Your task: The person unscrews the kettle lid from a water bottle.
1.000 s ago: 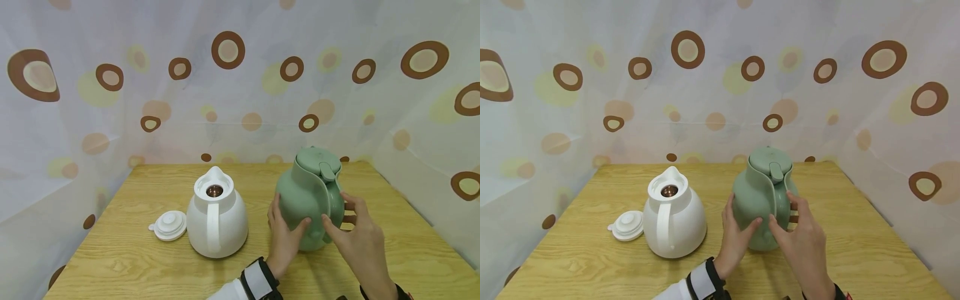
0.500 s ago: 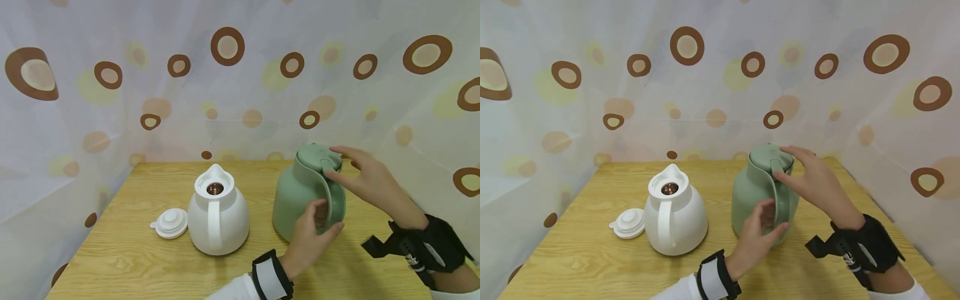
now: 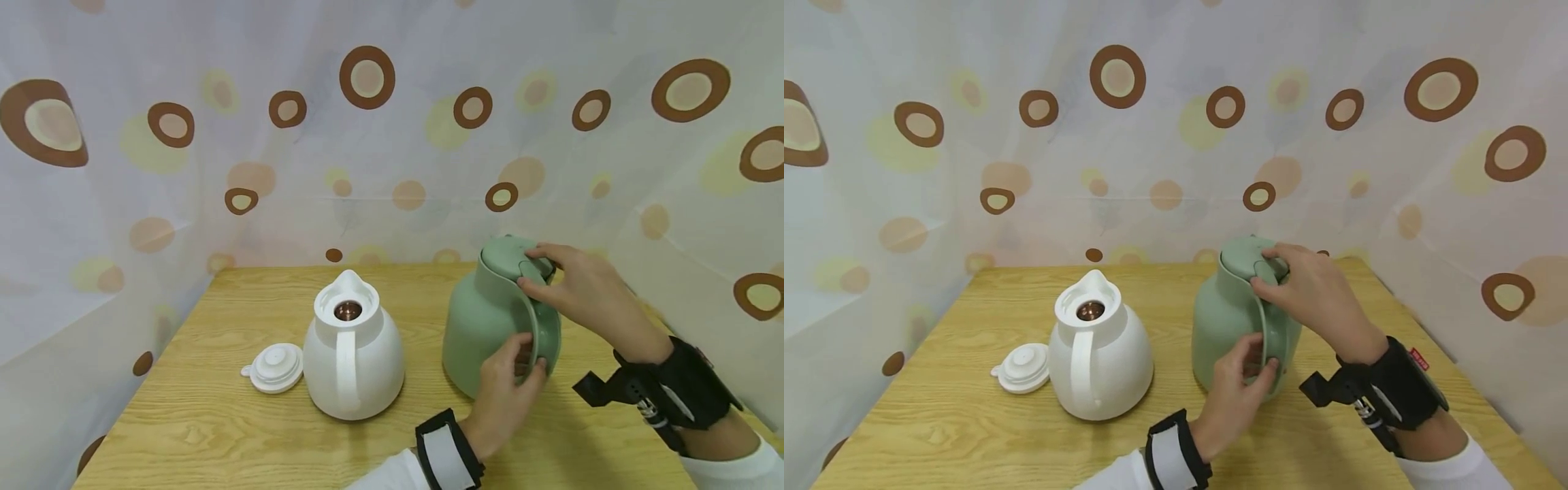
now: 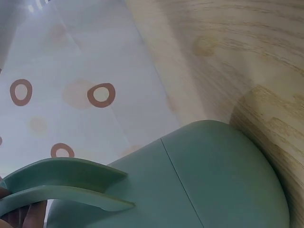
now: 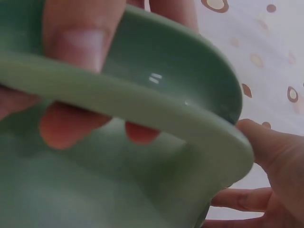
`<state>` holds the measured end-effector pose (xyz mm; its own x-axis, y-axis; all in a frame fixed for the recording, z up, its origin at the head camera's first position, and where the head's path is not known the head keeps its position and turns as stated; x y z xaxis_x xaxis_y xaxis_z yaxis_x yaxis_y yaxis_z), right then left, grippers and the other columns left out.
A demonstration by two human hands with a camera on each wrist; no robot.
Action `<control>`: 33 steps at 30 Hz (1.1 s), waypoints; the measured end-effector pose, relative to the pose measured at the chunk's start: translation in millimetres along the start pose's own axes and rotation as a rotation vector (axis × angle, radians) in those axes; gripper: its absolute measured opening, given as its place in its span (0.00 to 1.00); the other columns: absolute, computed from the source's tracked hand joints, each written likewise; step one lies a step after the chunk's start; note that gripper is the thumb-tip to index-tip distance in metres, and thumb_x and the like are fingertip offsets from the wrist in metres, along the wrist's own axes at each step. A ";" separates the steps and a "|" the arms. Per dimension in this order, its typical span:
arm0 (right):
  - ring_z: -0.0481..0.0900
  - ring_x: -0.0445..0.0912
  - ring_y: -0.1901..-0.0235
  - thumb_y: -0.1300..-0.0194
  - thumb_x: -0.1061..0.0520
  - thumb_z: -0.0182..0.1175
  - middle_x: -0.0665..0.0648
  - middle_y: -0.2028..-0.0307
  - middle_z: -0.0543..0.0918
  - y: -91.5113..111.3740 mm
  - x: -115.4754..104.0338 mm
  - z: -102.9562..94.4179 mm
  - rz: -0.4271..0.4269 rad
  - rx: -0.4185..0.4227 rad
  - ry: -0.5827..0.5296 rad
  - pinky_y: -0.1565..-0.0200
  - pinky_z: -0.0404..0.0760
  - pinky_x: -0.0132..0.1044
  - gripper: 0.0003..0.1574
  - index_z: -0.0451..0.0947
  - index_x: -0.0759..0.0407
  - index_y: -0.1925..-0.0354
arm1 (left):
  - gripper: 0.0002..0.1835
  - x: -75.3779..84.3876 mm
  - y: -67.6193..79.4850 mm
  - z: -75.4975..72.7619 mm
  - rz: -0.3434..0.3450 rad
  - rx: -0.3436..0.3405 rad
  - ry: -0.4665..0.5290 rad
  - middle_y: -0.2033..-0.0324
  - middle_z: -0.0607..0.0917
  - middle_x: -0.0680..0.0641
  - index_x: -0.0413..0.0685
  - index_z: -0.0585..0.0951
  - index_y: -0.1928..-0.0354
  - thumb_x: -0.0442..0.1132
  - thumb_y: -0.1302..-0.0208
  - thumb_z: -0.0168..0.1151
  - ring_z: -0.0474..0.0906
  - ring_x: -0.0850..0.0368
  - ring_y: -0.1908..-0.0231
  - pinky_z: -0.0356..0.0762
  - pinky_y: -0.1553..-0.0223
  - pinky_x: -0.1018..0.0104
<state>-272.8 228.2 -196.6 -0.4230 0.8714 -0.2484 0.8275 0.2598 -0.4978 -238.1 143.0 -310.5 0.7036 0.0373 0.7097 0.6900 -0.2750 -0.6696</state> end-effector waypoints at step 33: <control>0.69 0.61 0.47 0.40 0.45 0.61 0.65 0.39 0.64 -29.6 8.3 7.1 -0.226 -0.263 0.031 0.57 0.73 0.55 0.33 0.68 0.57 0.40 | 0.10 20.2 1.7 -8.4 0.082 0.026 0.048 0.63 0.80 0.42 0.35 0.71 0.51 0.31 0.33 0.52 0.77 0.63 0.62 0.74 0.63 0.78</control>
<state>-303.5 224.8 -189.8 -0.5984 0.7908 -0.1289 0.7826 0.5424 -0.3055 -224.1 135.1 -295.5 0.7491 -0.0306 0.6618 0.6352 -0.2504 -0.7306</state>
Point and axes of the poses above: each hand's wrist, its own y-axis away from the middle knuckle, its own z-axis out of the palm, x = y × z, the point moved 8 cm from there along -y, towards the middle knuckle
